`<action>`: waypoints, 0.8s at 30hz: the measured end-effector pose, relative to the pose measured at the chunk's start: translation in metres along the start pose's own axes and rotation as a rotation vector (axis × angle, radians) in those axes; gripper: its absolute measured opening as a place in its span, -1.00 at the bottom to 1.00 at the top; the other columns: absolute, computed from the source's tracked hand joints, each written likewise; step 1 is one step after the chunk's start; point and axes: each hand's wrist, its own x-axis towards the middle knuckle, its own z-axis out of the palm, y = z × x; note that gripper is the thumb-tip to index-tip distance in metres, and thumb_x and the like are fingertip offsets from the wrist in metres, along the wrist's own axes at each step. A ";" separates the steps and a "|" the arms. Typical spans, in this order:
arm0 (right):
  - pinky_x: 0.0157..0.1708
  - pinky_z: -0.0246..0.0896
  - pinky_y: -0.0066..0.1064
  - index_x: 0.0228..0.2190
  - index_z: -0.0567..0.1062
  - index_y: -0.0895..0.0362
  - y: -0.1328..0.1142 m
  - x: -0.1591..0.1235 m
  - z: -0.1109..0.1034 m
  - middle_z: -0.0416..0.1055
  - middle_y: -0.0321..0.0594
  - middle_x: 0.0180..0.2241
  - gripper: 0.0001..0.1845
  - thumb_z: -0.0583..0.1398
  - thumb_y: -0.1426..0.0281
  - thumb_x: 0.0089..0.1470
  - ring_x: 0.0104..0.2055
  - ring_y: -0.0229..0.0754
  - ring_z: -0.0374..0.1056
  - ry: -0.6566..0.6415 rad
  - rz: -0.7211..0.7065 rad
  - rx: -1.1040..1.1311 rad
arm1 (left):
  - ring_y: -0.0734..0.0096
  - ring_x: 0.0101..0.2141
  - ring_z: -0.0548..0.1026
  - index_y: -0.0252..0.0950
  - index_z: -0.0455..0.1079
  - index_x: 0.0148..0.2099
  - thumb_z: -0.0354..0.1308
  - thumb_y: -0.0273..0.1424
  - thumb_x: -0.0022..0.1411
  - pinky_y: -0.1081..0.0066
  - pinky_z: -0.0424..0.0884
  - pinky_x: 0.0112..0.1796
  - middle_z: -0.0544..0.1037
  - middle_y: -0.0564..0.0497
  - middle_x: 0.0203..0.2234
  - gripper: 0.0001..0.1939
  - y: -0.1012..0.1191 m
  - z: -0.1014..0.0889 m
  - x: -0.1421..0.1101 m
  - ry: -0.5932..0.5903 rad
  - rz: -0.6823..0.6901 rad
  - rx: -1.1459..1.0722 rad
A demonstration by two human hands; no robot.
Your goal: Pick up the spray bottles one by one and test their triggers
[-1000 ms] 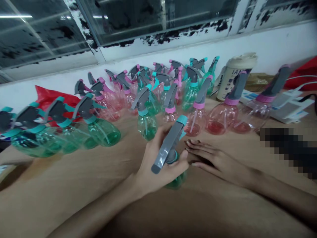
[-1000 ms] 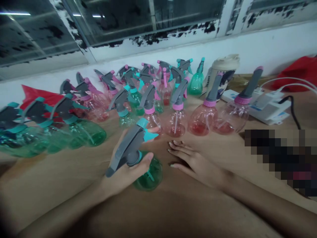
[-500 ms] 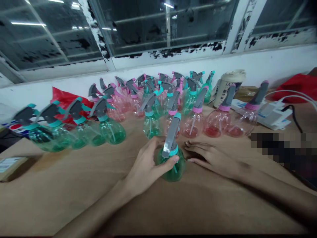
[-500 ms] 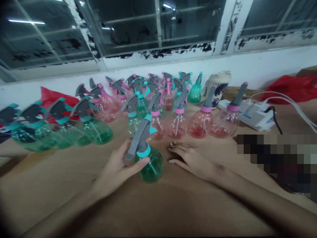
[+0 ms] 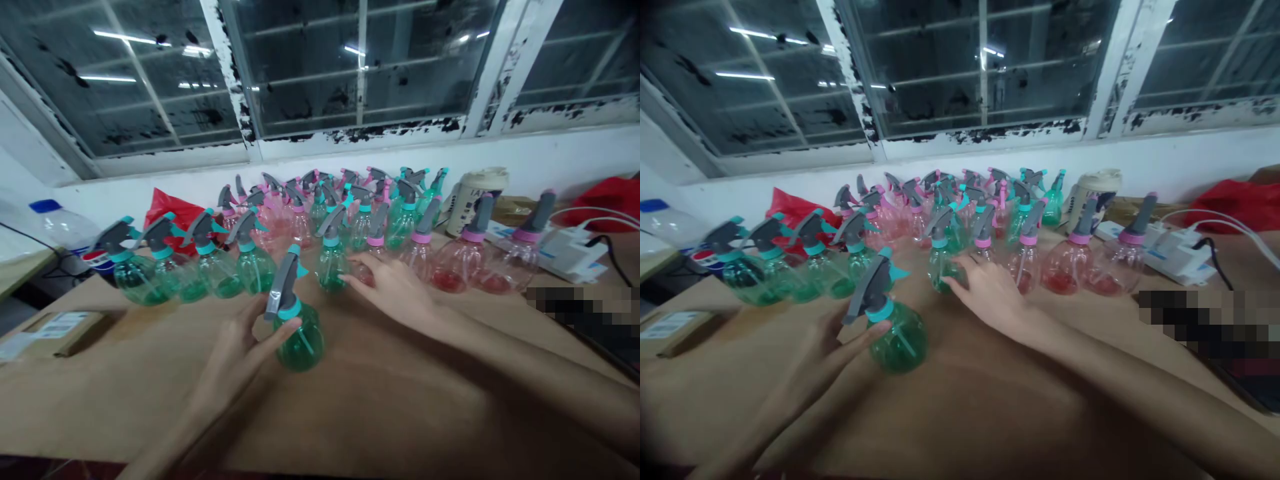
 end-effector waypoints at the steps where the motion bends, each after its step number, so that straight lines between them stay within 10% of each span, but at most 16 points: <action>1: -0.37 0.30 -0.16 -0.05 0.37 0.16 -0.005 0.005 0.003 0.50 -0.06 -0.31 -0.54 0.04 0.15 0.13 -0.31 0.05 0.44 0.020 0.017 0.001 | 0.07 -0.09 0.45 -0.24 0.37 -0.12 0.14 -0.23 0.16 0.09 0.34 -0.06 0.54 -0.03 -0.24 -0.73 -0.006 -0.003 0.001 0.009 -0.020 0.004; 9: -0.29 0.29 -0.07 0.14 0.11 0.30 -0.015 0.040 0.032 0.44 0.13 -0.17 -0.22 0.07 0.03 0.05 -0.20 0.15 0.41 0.028 0.150 0.059 | 0.15 -0.13 0.47 -0.23 0.32 -0.06 0.10 -0.20 0.19 0.23 0.41 -0.16 0.52 -0.03 -0.16 -0.69 -0.034 -0.002 0.028 -0.009 0.009 -0.029; 24: -0.36 0.30 -0.10 -0.14 0.37 0.31 -0.013 0.051 0.037 0.40 0.16 -0.20 -0.46 0.09 0.09 0.04 -0.23 0.12 0.39 -0.008 0.128 -0.040 | 0.19 -0.19 0.48 -0.26 0.35 -0.17 -0.02 -0.18 0.25 0.23 0.37 -0.16 0.54 -0.01 -0.27 -0.71 -0.042 0.003 0.074 -0.072 0.091 0.071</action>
